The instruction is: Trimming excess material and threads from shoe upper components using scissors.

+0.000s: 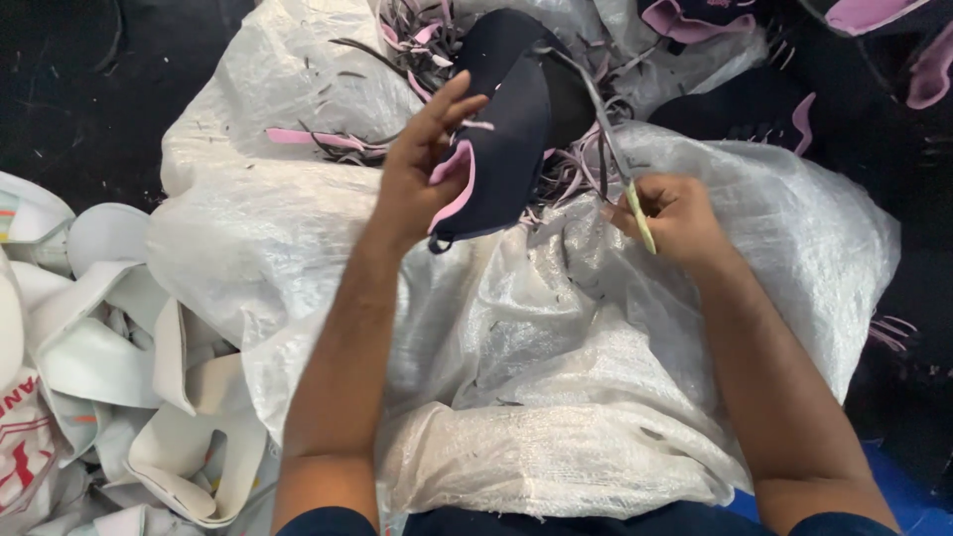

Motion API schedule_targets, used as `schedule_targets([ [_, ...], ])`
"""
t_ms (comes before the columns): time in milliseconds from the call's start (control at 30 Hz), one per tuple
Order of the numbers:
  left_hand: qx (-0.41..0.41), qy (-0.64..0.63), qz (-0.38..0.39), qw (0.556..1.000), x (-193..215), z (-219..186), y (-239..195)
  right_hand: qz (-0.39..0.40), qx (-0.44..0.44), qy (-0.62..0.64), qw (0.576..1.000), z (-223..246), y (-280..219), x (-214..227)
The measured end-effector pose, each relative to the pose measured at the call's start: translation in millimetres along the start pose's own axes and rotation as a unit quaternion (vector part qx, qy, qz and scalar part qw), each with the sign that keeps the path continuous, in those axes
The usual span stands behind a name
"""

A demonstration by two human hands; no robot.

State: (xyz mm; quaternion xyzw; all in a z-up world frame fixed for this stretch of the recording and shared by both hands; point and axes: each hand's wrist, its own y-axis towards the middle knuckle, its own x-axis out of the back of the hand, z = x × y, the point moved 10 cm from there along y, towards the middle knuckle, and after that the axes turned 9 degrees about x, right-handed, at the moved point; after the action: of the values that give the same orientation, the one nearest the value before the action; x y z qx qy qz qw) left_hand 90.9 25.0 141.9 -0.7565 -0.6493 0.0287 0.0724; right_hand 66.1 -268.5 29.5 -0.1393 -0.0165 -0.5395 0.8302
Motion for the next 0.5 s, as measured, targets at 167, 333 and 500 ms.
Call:
schedule_targets([
  [167, 0.026, 0.032, 0.054, 0.998, 7, -34, -14, 0.013, 0.011, -0.108, 0.994, 48, 1, -12],
  [333, 0.044, -0.153, 0.116, 0.98, 9, 14, -8, 0.011, 0.038, -0.146, 0.988, 62, 2, -11],
  [500, 0.077, -0.06, 0.124, 0.987, 7, 23, -6, -0.001, 0.021, -0.128, 0.992, 42, 2, -10],
])
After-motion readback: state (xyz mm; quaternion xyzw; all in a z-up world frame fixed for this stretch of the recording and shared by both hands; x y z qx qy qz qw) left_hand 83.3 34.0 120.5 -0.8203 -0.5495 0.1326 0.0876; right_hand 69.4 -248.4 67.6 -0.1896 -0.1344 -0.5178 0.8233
